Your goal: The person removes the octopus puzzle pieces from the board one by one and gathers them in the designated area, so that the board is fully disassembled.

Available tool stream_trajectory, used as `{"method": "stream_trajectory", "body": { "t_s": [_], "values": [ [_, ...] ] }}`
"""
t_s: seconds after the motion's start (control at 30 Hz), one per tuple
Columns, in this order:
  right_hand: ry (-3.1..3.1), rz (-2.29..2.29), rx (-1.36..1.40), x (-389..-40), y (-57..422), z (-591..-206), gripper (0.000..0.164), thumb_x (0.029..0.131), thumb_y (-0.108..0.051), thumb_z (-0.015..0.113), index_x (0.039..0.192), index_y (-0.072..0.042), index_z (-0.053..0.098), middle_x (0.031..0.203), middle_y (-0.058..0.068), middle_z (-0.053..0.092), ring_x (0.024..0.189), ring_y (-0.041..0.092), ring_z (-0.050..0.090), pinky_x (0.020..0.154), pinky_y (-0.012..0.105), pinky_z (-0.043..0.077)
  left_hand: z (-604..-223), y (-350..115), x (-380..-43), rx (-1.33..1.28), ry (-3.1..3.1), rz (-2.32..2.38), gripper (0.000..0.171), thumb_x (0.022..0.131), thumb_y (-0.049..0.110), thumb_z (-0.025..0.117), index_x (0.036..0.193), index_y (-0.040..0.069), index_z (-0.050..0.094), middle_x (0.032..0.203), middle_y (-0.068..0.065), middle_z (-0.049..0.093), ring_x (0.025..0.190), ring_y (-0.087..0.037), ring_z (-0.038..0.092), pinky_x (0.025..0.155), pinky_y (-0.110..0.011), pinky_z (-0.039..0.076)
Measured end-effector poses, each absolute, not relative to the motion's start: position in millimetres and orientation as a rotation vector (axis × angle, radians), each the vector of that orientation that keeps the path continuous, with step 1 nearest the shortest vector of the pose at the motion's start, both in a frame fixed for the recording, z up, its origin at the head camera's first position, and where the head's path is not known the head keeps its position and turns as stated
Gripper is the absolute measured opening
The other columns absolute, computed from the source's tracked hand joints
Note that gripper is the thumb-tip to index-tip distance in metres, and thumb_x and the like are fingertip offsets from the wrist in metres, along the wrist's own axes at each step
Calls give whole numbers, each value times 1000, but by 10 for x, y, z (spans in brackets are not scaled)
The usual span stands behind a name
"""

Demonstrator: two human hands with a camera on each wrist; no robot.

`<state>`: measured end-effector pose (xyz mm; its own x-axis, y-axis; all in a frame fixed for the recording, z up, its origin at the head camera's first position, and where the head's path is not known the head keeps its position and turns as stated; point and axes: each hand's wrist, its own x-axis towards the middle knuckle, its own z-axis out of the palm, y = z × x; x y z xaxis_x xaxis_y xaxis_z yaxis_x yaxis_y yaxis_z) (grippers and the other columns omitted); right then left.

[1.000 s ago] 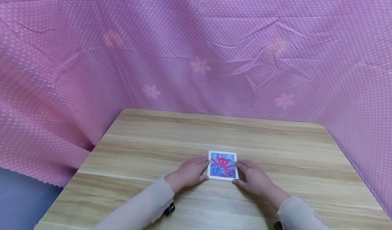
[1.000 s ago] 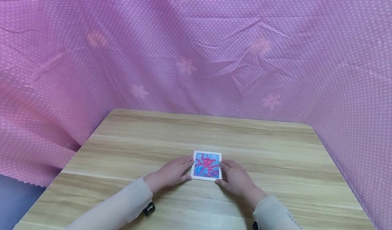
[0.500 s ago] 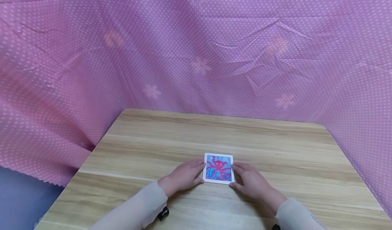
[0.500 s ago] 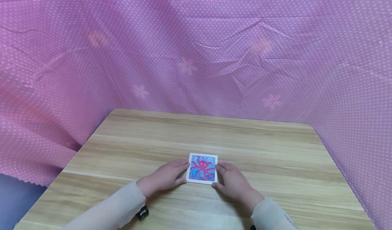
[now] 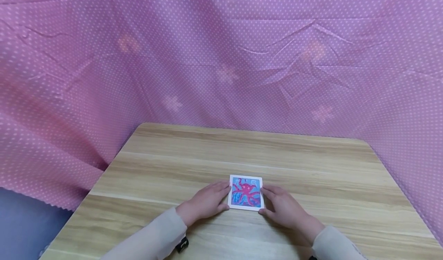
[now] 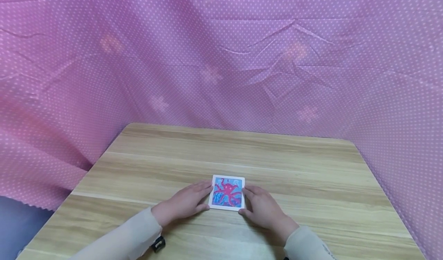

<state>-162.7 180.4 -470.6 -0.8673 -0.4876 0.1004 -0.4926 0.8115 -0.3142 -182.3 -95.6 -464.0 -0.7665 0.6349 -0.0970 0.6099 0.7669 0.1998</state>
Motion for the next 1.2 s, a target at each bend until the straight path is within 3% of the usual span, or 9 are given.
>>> {"method": "stream_trajectory", "body": {
  "t_s": [0.5, 1.2],
  "values": [
    [-3012, 612, 696, -1658, 1792, -4677, 62, 83, -38, 73, 131, -3, 56, 136, 13, 50, 126, 32, 45, 105, 47, 35, -4640, -969, -1818, 969, 2793, 288, 64, 93, 44, 57, 143, 8, 42, 150, -8, 35, 138, -22, 30, 111, -37, 25],
    [-3022, 837, 645, -2028, 1361, -4629, 52, 85, -34, 72, 131, -13, 57, 127, 6, 55, 118, 28, 52, 99, 47, 41, -4650, -990, -1838, 1138, 2781, 288, 47, 95, 39, 56, 139, 23, 50, 149, -12, 35, 136, -27, 33, 109, -41, 30]
  ]
}}
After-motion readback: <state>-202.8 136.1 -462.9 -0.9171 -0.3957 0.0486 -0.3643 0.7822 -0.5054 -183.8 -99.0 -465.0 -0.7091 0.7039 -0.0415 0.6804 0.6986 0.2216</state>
